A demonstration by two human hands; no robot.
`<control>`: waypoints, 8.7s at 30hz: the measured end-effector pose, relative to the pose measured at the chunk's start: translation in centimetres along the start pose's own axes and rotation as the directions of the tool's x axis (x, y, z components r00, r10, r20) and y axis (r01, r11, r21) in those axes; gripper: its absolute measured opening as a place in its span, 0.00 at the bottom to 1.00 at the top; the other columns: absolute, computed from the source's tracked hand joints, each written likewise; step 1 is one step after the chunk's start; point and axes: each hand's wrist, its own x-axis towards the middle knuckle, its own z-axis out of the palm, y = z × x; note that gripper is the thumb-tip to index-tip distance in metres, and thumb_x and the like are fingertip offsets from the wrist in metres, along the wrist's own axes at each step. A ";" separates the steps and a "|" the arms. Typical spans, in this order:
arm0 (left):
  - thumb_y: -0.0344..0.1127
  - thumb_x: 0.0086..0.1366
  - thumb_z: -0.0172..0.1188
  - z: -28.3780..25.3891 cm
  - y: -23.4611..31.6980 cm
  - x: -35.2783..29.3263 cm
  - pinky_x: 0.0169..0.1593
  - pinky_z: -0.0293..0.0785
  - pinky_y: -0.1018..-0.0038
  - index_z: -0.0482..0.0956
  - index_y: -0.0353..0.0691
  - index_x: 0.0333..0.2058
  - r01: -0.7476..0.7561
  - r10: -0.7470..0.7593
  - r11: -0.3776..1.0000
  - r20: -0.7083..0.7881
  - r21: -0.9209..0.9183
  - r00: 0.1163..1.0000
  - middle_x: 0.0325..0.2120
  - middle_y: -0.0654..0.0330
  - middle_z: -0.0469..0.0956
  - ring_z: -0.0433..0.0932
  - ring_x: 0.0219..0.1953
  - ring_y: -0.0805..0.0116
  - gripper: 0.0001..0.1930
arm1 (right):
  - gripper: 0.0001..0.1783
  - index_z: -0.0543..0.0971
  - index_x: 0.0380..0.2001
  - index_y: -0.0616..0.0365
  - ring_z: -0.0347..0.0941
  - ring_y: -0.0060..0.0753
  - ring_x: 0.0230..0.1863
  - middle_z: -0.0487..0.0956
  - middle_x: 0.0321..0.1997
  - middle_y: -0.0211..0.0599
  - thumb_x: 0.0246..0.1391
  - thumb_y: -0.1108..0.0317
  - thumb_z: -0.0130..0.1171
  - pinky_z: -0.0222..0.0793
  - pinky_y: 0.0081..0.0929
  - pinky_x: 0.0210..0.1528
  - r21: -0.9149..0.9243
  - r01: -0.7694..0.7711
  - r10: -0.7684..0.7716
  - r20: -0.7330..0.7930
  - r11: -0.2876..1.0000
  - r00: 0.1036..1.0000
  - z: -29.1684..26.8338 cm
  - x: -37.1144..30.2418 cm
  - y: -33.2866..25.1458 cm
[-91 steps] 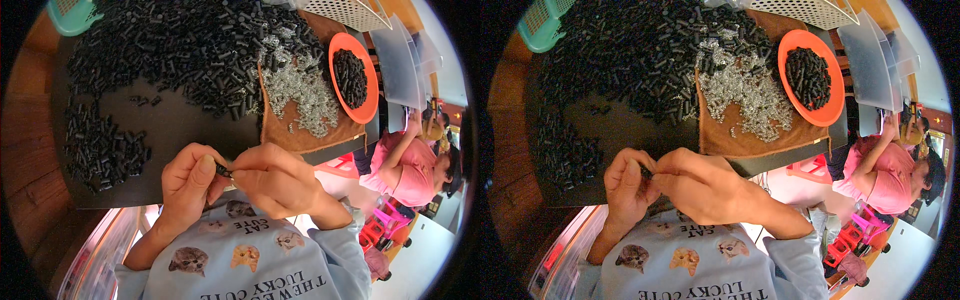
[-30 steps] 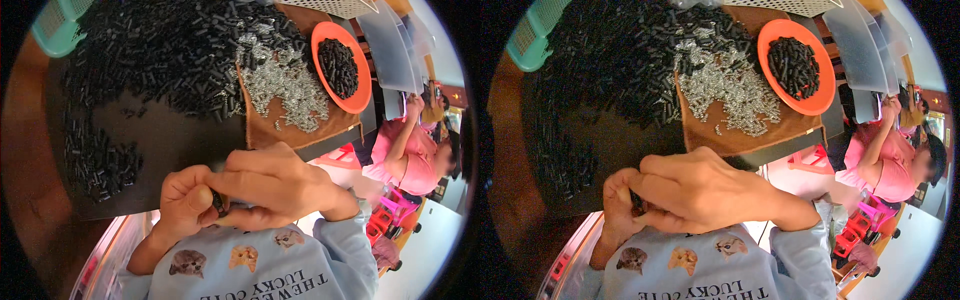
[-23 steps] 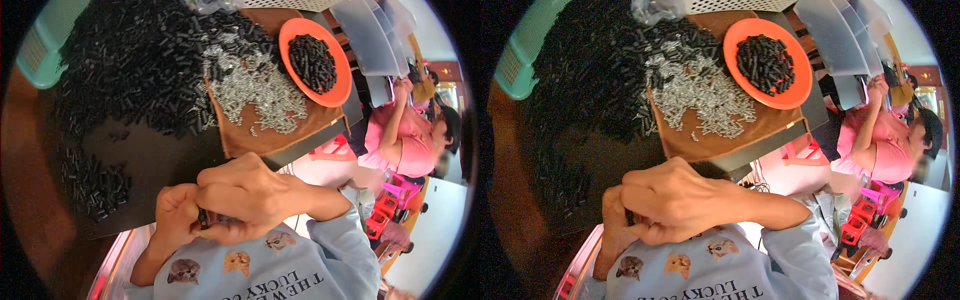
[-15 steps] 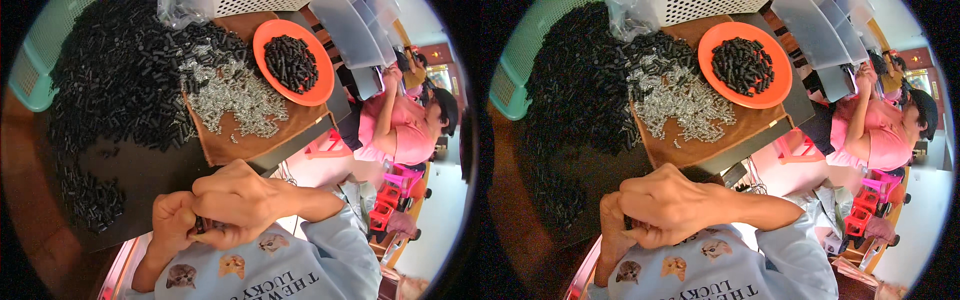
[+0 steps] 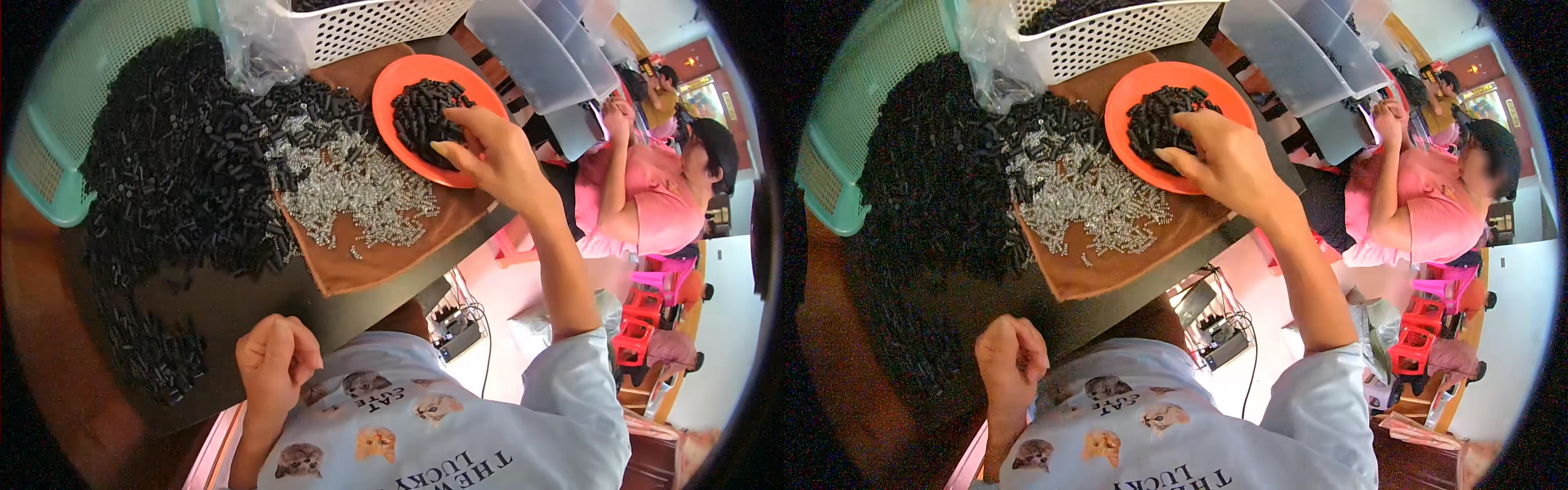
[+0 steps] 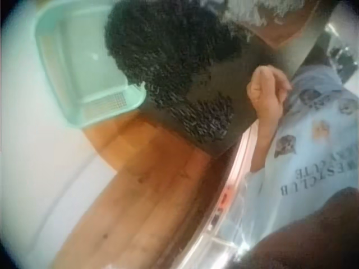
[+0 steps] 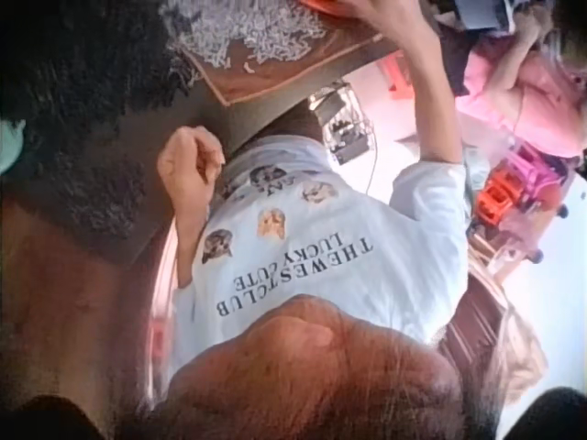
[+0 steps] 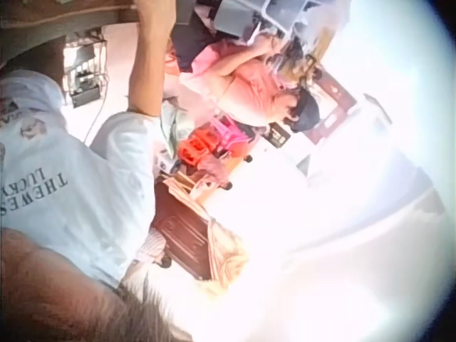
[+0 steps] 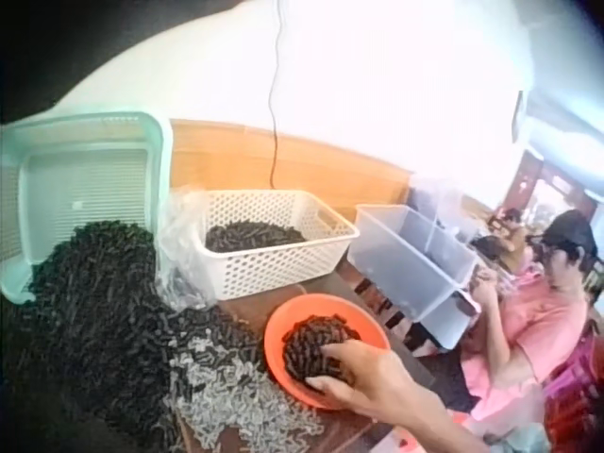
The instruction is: The person assembles plastic cord locks by hand, picking up plastic housings, springs, and inner pieces from the table and fitting them together.
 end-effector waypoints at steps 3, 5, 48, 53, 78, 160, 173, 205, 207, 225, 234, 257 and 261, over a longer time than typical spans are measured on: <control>0.42 0.75 0.45 -0.3 -0.1 -0.2 0.15 0.49 0.83 0.70 0.36 0.21 -0.052 0.052 0.993 -0.001 0.106 0.999 0.16 0.60 0.73 0.58 0.12 0.84 0.22 | 0.20 0.78 0.44 0.64 0.77 0.43 0.28 0.79 0.34 0.48 0.53 0.61 0.64 0.72 0.34 0.32 -0.018 -0.048 0.048 0.003 0.999 0.999 -1.3 -1.5 1.0; 0.40 0.74 0.45 -0.5 -0.2 -0.5 0.16 0.49 0.83 0.70 0.36 0.21 -0.014 0.018 0.993 -0.037 0.118 0.999 0.16 0.61 0.73 0.57 0.12 0.85 0.22 | 0.19 0.77 0.47 0.62 0.77 0.46 0.29 0.79 0.35 0.50 0.51 0.69 0.60 0.73 0.36 0.34 -0.047 -0.127 0.131 0.108 0.991 0.985 -2.6 -3.3 1.4; 0.38 0.74 0.46 -2.1 -1.0 -0.9 0.19 0.53 0.83 0.74 0.35 0.26 -0.037 0.037 0.999 0.072 0.010 0.997 0.18 0.65 0.72 0.59 0.15 0.84 0.18 | 0.22 0.80 0.32 0.63 0.67 0.25 0.22 0.75 0.20 0.36 0.51 0.51 0.67 0.64 0.31 0.26 -0.272 0.058 -0.096 -0.128 0.960 0.987 -13.5 13.0 -2.8; 0.42 0.74 0.45 -2.0 -1.0 -0.7 0.16 0.52 0.82 0.72 0.36 0.24 -0.089 0.080 0.992 0.095 0.093 0.992 0.17 0.62 0.73 0.60 0.12 0.82 0.20 | 0.18 0.79 0.35 0.60 0.65 0.17 0.23 0.71 0.20 0.25 0.55 0.54 0.65 0.63 0.22 0.25 -0.387 0.060 -0.037 0.065 0.920 0.997 -15.3 16.7 -5.5; 0.37 0.74 0.47 -2.0 -1.2 -0.7 0.20 0.55 0.84 0.74 0.34 0.27 -0.140 0.132 0.988 0.111 0.072 0.985 0.23 0.62 0.75 0.62 0.17 0.83 0.16 | 0.16 0.79 0.41 0.65 0.73 0.26 0.31 0.77 0.32 0.37 0.48 0.74 0.68 0.69 0.22 0.35 0.185 -0.208 0.258 -0.310 0.961 0.915 1.8 -4.5 4.1; 0.25 0.67 0.52 -5.1 1.2 -2.0 0.28 0.72 0.79 0.72 0.29 0.48 -0.216 0.209 0.796 0.077 0.565 0.975 0.32 0.57 0.73 0.73 0.25 0.74 0.12 | 0.15 0.78 0.40 0.58 0.74 0.43 0.30 0.72 0.34 0.37 0.46 0.73 0.64 0.71 0.35 0.28 0.151 0.565 -0.583 0.283 0.811 0.761 12.6 5.0 -17.4; 0.29 0.68 0.53 -5.6 1.0 -0.6 0.27 0.72 0.80 0.77 0.31 0.43 -0.329 0.367 0.642 0.099 0.692 0.925 0.31 0.56 0.77 0.75 0.25 0.74 0.09 | 0.05 0.75 0.23 0.62 0.77 0.44 0.30 0.73 0.28 0.42 0.41 0.72 0.57 0.75 0.37 0.28 0.064 0.713 -0.701 0.260 0.699 0.664 13.5 6.2 -17.9; 0.41 0.75 0.43 -3.1 0.8 -1.9 0.12 0.56 0.83 0.71 0.35 0.38 -0.014 -0.035 0.932 -0.128 -0.362 0.991 0.25 0.54 0.79 0.63 0.10 0.78 0.15 | 0.14 0.78 0.34 0.66 0.71 0.32 0.17 0.74 0.26 0.38 0.40 0.78 0.68 0.65 0.26 0.15 0.634 0.500 -0.588 -0.086 0.590 0.804 10.8 -1.5 -17.4; 0.40 0.75 0.44 -3.3 0.9 -2.3 0.13 0.58 0.82 0.71 0.35 0.38 -0.011 -0.042 0.938 -0.144 -0.347 0.989 0.26 0.54 0.79 0.64 0.12 0.77 0.14 | 0.15 0.79 0.34 0.66 0.72 0.32 0.18 0.74 0.26 0.37 0.39 0.78 0.68 0.65 0.26 0.15 0.628 0.498 -0.582 -0.087 0.598 0.808 10.7 -2.0 -18.0; 0.39 0.74 0.40 -6.2 1.1 -5.2 0.15 0.63 0.79 0.66 0.33 0.35 -0.188 0.065 0.899 -0.305 -0.395 0.950 0.26 0.49 0.71 0.65 0.14 0.70 0.14 | 0.12 0.78 0.34 0.64 0.73 0.36 0.25 0.75 0.29 0.37 0.43 0.78 0.64 0.66 0.31 0.22 0.412 0.376 -0.474 0.168 0.830 0.864 9.3 -4.3 -13.3; 0.44 0.75 0.41 -5.0 0.1 -4.3 0.16 0.62 0.81 0.64 0.35 0.31 -0.114 0.065 0.938 -0.155 -0.327 0.986 0.23 0.49 0.71 0.63 0.13 0.73 0.18 | 0.07 0.77 0.31 0.63 0.68 0.39 0.20 0.66 0.23 0.38 0.46 0.79 0.62 0.64 0.36 0.19 0.386 0.295 -0.360 0.108 0.874 0.927 6.9 -6.4 -9.0; 0.41 0.75 0.40 -1.9 0.4 -2.4 0.15 0.61 0.82 0.64 0.34 0.30 -0.060 0.028 0.960 -0.120 -0.273 0.992 0.22 0.48 0.72 0.65 0.13 0.74 0.17 | 0.07 0.72 0.26 0.60 0.72 0.39 0.26 0.66 0.28 0.38 0.42 0.73 0.60 0.68 0.37 0.23 -0.033 0.514 -0.473 0.345 0.857 0.811 5.6 -2.0 -7.9; 0.40 0.75 0.39 -1.7 0.6 -2.2 0.14 0.60 0.82 0.64 0.34 0.30 -0.051 0.009 0.949 -0.137 -0.310 0.991 0.22 0.49 0.71 0.64 0.13 0.74 0.17 | 0.09 0.68 0.23 0.59 0.71 0.39 0.25 0.64 0.27 0.38 0.40 0.73 0.58 0.67 0.37 0.22 -0.058 0.523 -0.477 0.336 0.850 0.812 5.7 -1.6 -8.4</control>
